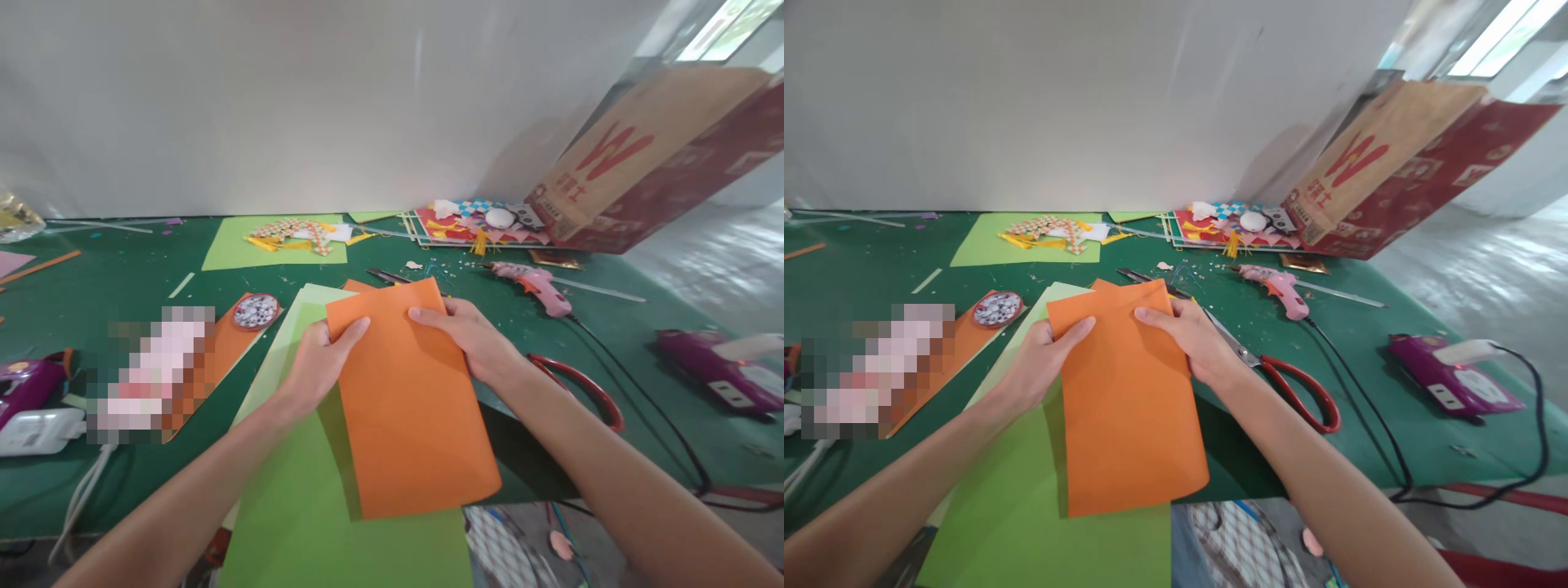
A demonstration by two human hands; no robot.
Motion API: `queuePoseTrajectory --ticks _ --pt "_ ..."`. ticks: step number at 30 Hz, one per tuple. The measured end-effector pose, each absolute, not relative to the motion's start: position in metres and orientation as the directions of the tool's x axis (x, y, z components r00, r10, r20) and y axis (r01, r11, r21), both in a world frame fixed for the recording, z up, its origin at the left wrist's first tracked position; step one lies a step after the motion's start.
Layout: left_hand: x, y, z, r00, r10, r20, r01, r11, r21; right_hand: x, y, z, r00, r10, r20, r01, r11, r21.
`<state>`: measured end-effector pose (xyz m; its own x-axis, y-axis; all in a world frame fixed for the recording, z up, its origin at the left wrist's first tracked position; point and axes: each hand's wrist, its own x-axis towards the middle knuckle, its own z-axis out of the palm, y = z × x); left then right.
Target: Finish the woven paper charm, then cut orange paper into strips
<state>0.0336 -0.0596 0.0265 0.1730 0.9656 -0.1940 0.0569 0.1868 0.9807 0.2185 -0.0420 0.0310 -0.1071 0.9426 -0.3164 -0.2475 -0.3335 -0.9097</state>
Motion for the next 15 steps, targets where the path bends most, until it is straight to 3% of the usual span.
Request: queuePoseTrajectory --ticks 15 --pt "0.0333 -0.0592 0.0254 0.168 0.973 -0.16 0.078 0.149 0.986 0.2175 -0.0424 0.0299 -0.083 0.946 -0.313 -0.254 -0.324 -0.911"
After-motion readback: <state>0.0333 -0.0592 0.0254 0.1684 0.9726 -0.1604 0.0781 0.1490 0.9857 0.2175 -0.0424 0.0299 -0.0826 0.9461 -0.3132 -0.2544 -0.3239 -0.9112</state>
